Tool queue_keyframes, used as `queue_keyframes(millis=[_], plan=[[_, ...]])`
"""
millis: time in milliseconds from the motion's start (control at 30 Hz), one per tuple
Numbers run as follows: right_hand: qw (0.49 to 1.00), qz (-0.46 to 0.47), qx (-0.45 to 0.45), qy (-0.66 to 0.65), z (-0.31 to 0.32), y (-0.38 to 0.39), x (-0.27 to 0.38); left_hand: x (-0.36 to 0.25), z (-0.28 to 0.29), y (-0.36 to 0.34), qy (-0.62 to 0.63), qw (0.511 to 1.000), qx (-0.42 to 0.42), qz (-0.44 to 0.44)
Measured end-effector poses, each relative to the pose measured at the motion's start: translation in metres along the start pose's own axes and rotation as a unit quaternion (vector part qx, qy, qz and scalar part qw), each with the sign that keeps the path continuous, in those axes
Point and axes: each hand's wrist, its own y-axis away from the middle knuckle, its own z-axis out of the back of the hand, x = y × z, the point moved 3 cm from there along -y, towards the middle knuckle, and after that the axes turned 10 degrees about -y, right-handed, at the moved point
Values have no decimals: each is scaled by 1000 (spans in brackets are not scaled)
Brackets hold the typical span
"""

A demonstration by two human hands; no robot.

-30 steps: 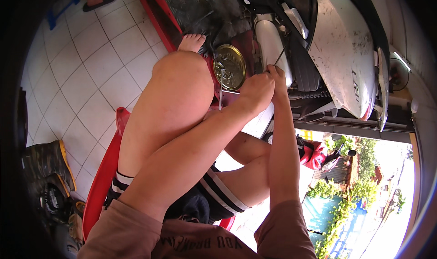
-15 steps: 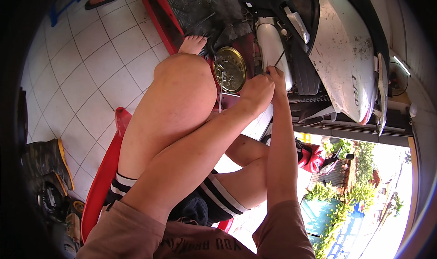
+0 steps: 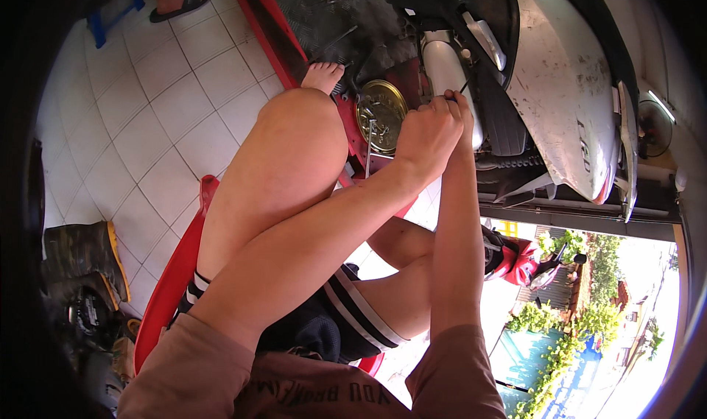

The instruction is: The person is sitting on a stool in a workshop, using a screwdriver to tighten screws on the side panel of a white motorcycle. The motorcycle is elevated on a red hydraulic lift. The person repeatedly adjusts the screwdriver and applies torque to the fasteners.

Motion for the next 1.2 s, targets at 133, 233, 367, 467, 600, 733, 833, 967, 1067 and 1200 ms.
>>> queue_keyframes(millis=[133,233,367,467,600,733,833,967,1067,1200], plan=[[716,-238,-8,-656,9,-35,40,16,12,-15,0,999,16,-39],[422,-277,-93,-858,22,-42,84,17,4,-25,28,999,25,-11],[355,-164,-112,-914,9,-30,94,20,4,-26,73,997,32,12],[300,-105,-127,-939,-8,-27,83,21,6,-28,105,986,105,80],[343,-172,-209,-900,-17,-36,93,31,4,-40,144,941,245,186],[353,-243,-208,-879,0,-33,101,18,19,-37,8,963,244,113],[345,-245,-200,-884,7,-31,100,19,3,-33,-33,986,159,33],[241,-134,-183,-944,15,-16,101,17,-12,-26,486,726,373,313],[260,-125,-188,-939,9,-10,87,11,-14,-22,432,741,395,329],[272,-176,-222,-920,-5,-19,87,4,-1,-22,-15,996,80,-41]])
